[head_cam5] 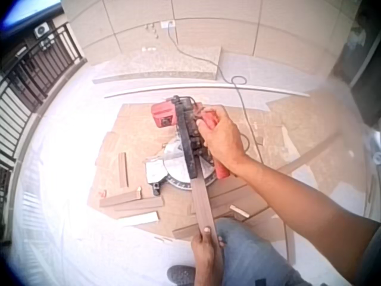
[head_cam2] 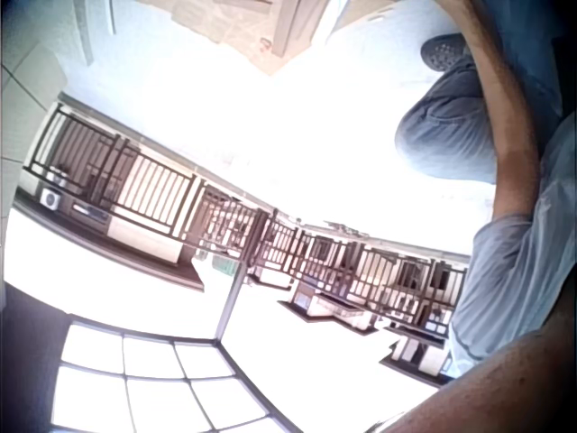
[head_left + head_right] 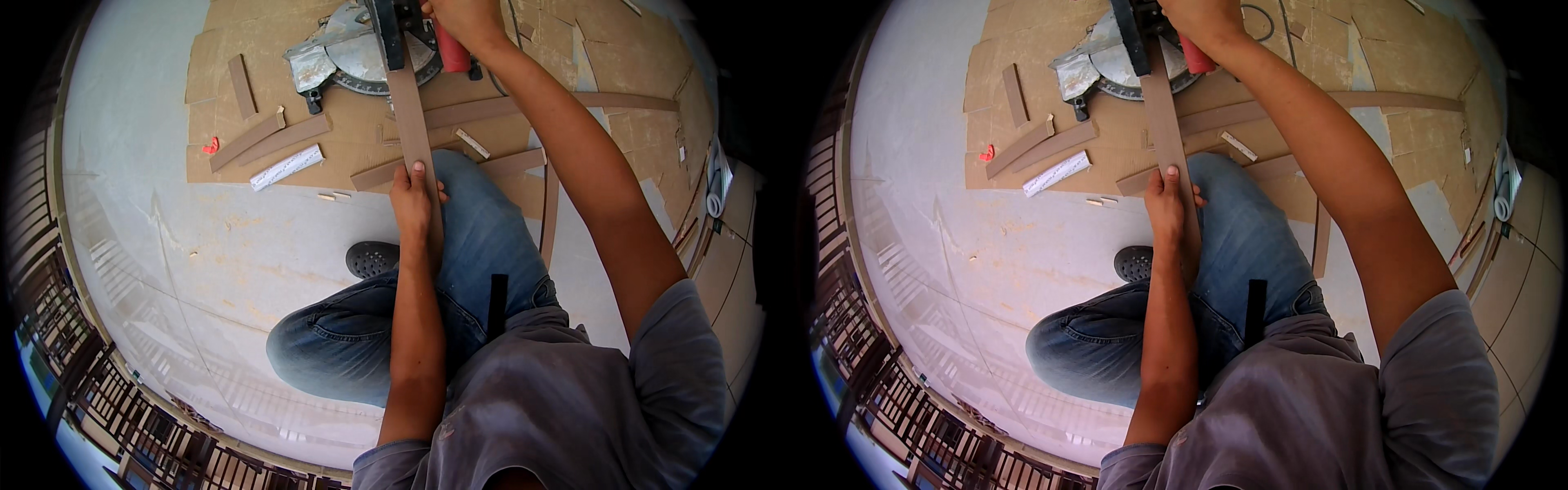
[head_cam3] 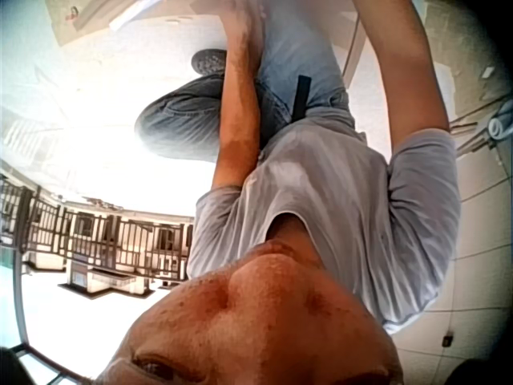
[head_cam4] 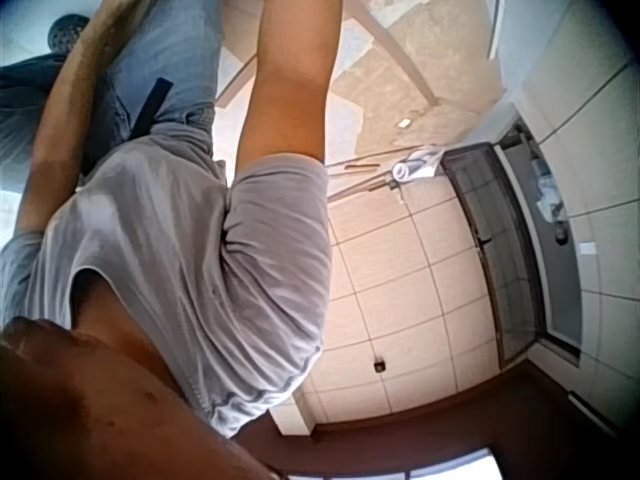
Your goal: The person measures and marks a wooden strip against a wall base, then carries it to a miter saw on a patio and cuts the strip into smaller pieces.
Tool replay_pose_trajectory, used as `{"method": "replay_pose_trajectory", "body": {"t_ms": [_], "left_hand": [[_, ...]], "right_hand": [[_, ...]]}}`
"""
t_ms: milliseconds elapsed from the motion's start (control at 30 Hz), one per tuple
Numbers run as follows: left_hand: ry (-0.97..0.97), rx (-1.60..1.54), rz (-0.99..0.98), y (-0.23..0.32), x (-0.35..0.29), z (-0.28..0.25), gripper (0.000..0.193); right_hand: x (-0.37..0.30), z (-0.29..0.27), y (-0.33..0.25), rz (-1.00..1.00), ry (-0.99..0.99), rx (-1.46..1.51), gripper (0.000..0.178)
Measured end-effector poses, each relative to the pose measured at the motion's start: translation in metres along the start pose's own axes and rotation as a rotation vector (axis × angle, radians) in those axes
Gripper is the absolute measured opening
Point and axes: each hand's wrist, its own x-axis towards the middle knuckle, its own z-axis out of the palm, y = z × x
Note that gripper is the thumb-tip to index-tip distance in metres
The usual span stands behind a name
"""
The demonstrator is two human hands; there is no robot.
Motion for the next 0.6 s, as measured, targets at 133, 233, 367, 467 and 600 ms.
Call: {"method": "replay_pose_trajectory", "body": {"t_ms": [133,233,367,467,600], "left_hand": [[0.002,0.008,0.003,-0.0003,0.0003,-0.0009,0.035],[0.003,0.011,0.005,-0.0008,0.0004,-0.0008,0.035],[0.002,0.005,-0.003,0.0028,0.0,0.0004,0.035],[0.012,0.011,-0.013,0.0027,0.002,0.0008,0.035],[0.011,0.022,-0.01,0.003,0.0028,0.0012,0.035]], "right_hand": [[0.0006,0.0012,0.0027,-0.008,0.009,-0.005,0.026],[0.0,0.0009,0.0018,-0.012,0.005,-0.007,0.026],[-0.0002,0.0012,0.0015,-0.003,0.005,-0.017,0.026],[-0.0014,0.0007,-0.0011,0.017,-0.009,-0.01,0.026],[0.0013,0.0017,0.0036,-0.025,-0.002,0.004,0.027]]}}
